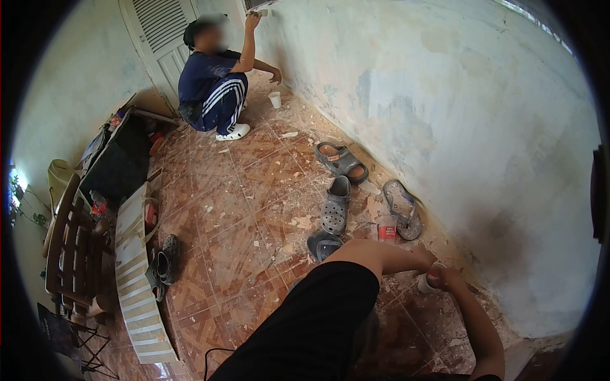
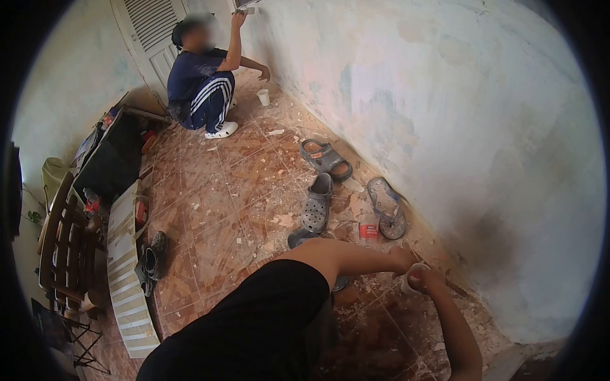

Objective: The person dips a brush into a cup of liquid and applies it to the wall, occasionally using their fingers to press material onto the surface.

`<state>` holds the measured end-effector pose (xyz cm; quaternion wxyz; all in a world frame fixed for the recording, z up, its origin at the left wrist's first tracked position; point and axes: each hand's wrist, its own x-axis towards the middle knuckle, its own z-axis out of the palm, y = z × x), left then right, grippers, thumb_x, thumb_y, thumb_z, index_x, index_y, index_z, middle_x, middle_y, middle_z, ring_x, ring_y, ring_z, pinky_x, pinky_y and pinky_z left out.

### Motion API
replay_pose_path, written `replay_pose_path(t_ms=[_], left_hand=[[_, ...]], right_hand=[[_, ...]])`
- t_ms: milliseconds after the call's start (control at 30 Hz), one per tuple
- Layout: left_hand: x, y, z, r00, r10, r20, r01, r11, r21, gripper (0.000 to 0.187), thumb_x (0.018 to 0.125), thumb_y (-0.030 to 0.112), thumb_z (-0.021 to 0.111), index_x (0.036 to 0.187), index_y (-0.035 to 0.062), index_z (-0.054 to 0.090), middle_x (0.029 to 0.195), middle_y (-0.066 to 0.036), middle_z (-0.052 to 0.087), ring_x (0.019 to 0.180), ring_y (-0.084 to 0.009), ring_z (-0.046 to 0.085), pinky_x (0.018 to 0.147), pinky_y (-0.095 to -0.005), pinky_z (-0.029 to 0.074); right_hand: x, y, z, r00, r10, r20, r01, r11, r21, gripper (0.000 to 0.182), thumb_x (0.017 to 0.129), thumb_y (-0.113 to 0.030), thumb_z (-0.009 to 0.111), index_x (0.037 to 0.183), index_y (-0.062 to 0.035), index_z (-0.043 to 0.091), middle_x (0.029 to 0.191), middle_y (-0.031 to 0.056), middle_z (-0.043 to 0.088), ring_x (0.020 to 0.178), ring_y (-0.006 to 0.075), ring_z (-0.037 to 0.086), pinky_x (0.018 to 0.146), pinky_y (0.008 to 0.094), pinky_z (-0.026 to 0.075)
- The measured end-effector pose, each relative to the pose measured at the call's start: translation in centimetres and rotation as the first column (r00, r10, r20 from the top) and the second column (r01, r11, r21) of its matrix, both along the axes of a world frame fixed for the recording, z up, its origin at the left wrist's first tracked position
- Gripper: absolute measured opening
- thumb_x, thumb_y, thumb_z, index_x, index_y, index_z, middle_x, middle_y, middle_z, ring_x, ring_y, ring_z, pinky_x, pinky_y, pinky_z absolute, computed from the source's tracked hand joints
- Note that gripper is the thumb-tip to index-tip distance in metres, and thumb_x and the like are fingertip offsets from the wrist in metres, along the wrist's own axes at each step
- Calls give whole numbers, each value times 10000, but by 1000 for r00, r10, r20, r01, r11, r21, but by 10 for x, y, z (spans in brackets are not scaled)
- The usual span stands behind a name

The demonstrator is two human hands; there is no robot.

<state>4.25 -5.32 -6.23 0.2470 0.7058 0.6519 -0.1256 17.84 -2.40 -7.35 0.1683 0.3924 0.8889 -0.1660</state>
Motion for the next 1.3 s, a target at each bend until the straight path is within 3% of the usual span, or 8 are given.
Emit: replay_pose_path(t_ms=[367,433,500,533,567,600,867,1300], left_hand=[[-8,1,-18,974,-188,122,167,972,167,378,631,94,613,998,76,524,937,-151,555,816,-233,569,516,-353,477],[-5,2,-13,889,236,393,-150,960,-238,245,680,109,532,919,64,555,859,-123,583,815,-210,570,578,-357,468],[-3,-2,9,972,21,233,26,980,-196,203,688,171,518,848,59,574,805,-123,589,749,-227,582,603,-348,458],[1,38,-74,966,-54,252,106,975,-196,203,688,171,518,848,59,574,805,-123,589,749,-227,582,603,-348,458],[-8,46,-162,953,-242,185,211,962,171,256,677,286,527,766,54,586,670,-124,584,590,-238,581,576,-330,458],[-6,36,-130,921,-318,226,282,943,178,256,677,286,527,766,54,586,670,-124,584,590,-238,581,576,-330,458],[3,20,-49,810,410,420,-119,816,-566,342,677,213,581,942,11,505,757,-111,609,657,-234,606,619,-431,466],[3,18,-37,759,438,482,-219,869,-444,388,678,185,608,1043,184,475,759,-82,605,613,-212,600,561,-404,465]], right_hand=[[0,2,-5,1000,3,2,-4,1000,17,371,667,-420,526,960,-195,562,896,119,571,836,276,547,752,356,420],[2,4,-10,1000,17,4,-16,1000,-23,375,665,-423,529,956,-189,563,879,113,578,818,272,554,741,346,425],[4,9,-23,999,47,17,-48,999,22,383,665,-426,531,971,-196,558,871,98,586,792,251,566,724,340,429],[3,9,-18,994,72,81,-73,997,9,393,657,-416,550,990,-208,548,871,78,588,779,226,570,710,339,431],[1,8,-10,999,-3,51,9,993,-117,396,648,-394,573,1005,-225,541,879,64,587,783,210,568,707,346,430],[-3,1,9,988,59,144,-58,998,-16,391,631,-356,594,1000,-238,544,877,56,589,790,212,565,705,346,430],[4,12,3,991,21,135,-26,999,34,290,665,-172,543,936,-263,590,833,90,590,776,252,568,659,356,445],[7,15,30,994,5,110,-16,995,95,240,653,-232,574,845,-89,603,803,129,587,753,273,566,643,358,444]])
